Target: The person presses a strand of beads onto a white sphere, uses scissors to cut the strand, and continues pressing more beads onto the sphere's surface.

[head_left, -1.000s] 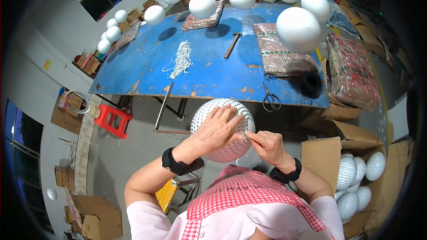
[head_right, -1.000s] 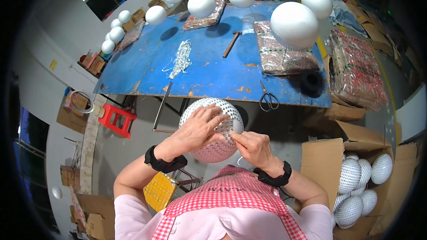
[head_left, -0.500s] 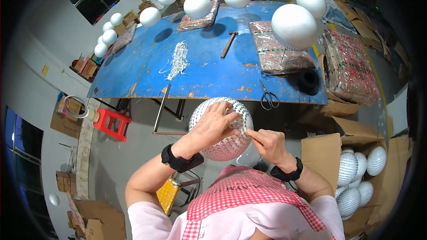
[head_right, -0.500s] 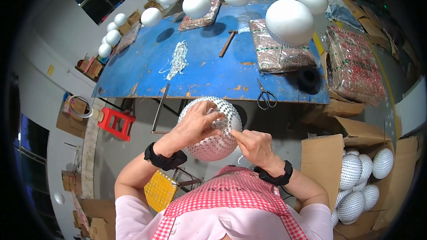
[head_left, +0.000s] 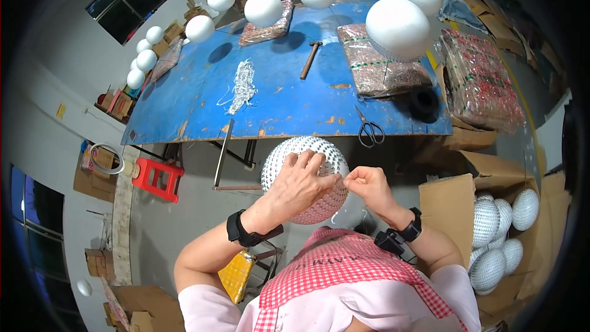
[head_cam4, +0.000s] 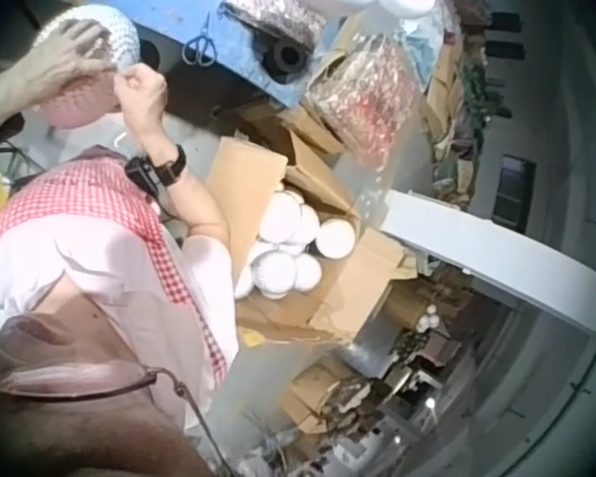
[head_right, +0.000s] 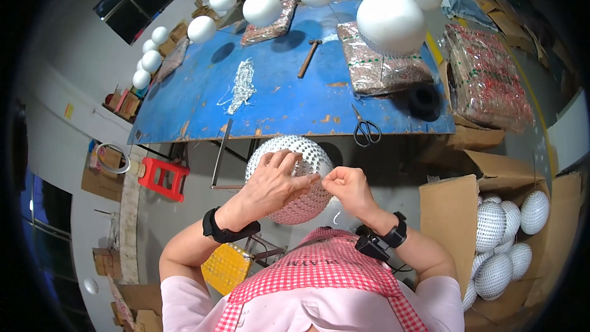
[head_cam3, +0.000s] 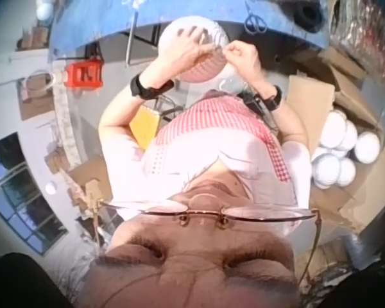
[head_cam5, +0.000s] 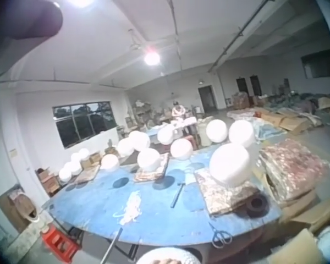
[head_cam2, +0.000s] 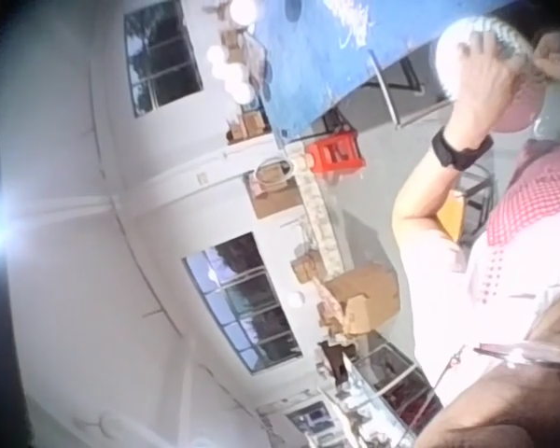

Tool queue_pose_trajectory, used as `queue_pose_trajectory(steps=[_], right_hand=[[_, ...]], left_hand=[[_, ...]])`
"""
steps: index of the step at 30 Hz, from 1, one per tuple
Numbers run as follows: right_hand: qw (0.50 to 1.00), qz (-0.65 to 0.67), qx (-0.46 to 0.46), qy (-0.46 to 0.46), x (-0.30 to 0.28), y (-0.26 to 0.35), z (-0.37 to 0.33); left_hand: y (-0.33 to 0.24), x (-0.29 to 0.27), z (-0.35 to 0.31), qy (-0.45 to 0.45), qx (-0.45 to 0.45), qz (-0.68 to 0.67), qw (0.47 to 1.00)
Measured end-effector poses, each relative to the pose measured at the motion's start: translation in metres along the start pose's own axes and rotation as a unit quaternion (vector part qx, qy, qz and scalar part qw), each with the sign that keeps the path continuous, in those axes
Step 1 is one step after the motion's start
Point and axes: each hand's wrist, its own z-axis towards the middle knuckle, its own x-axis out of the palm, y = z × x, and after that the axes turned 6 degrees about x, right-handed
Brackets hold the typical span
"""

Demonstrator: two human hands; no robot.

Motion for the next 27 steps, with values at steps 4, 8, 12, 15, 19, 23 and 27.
queue_pose_trajectory(steps=[4,8,12,15,19,23,27], right_hand=[[0.899,0.308,0.257,0.176,-0.015,-0.008,0.007],[0.888,0.33,0.271,0.171,-0.021,-0.016,0.01],[0.914,0.28,0.25,0.156,-0.03,-0.025,0.015],[0.943,0.229,0.203,0.131,-0.039,-0.036,0.022],[0.942,0.225,0.192,0.16,-0.058,-0.049,0.027],[0.939,0.242,0.189,0.157,-0.069,-0.056,0.027],[0.931,0.249,0.211,0.163,-0.076,-0.069,0.027]], left_hand=[[-0.002,0.003,0.004,0.011,0.001,0.012,1.0],[-0.003,0.013,0.011,0.025,-0.011,0.015,1.0],[-0.009,0.019,0.025,0.011,-0.025,0.008,1.0],[-0.015,0.022,0.038,0.02,-0.045,-0.035,0.998],[-0.018,0.028,0.051,0.051,-0.026,-0.022,0.998],[-0.026,0.027,0.061,0.069,-0.05,-0.037,0.996],[-0.024,0.029,0.07,0.074,-0.032,-0.031,0.996]])
